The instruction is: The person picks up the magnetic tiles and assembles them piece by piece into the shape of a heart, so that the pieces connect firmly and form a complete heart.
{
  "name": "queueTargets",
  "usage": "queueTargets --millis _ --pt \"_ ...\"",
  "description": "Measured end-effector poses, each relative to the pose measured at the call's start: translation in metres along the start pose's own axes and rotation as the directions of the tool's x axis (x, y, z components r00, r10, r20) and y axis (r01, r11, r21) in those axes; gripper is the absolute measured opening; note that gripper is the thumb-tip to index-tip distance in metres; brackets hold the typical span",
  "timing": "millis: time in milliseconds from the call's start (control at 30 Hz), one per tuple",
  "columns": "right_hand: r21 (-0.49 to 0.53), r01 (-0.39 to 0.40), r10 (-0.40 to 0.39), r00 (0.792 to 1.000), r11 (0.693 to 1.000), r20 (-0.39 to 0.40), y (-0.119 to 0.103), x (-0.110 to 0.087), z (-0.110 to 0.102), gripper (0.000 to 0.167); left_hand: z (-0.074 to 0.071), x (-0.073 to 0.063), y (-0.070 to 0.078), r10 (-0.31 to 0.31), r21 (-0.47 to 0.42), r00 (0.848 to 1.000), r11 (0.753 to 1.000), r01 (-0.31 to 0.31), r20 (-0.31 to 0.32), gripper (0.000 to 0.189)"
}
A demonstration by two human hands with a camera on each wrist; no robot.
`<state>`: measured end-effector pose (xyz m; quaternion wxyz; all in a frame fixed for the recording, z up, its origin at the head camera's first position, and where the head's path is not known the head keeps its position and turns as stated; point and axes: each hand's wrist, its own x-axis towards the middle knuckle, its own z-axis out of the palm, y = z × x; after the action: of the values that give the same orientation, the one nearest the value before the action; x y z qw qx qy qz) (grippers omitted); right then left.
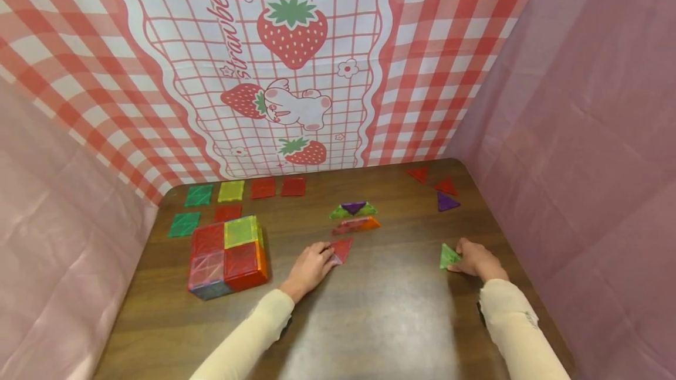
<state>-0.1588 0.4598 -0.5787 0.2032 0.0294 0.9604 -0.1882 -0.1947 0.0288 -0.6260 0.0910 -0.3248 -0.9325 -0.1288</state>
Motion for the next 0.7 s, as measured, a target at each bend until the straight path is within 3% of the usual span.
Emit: queueTargets --millis 133,333,700 --pt "0.002 0.068 -0.068 0.997 0.998 -0.042 -0.032 0.011 0.016 0.064 0.001 0.0 0.001 -0.004 0.0 1.0 1.0 0.004 -0.018 0.034" --pt "-0.043 0.149 -0.152 0.985 0.988 -0.077 -0.077 0.023 0.038 0.064 0.002 0.001 0.003 0.006 0.007 1.0 1.0 -0.006 -0.027 0.035" --pt "-0.069 0.206 -0.211 0.973 0.976 -0.089 -0.143 0.031 0.071 0.061 0.013 0.007 0.015 0.02 -0.001 0.999 1.0 -0.02 -0.03 0.033"
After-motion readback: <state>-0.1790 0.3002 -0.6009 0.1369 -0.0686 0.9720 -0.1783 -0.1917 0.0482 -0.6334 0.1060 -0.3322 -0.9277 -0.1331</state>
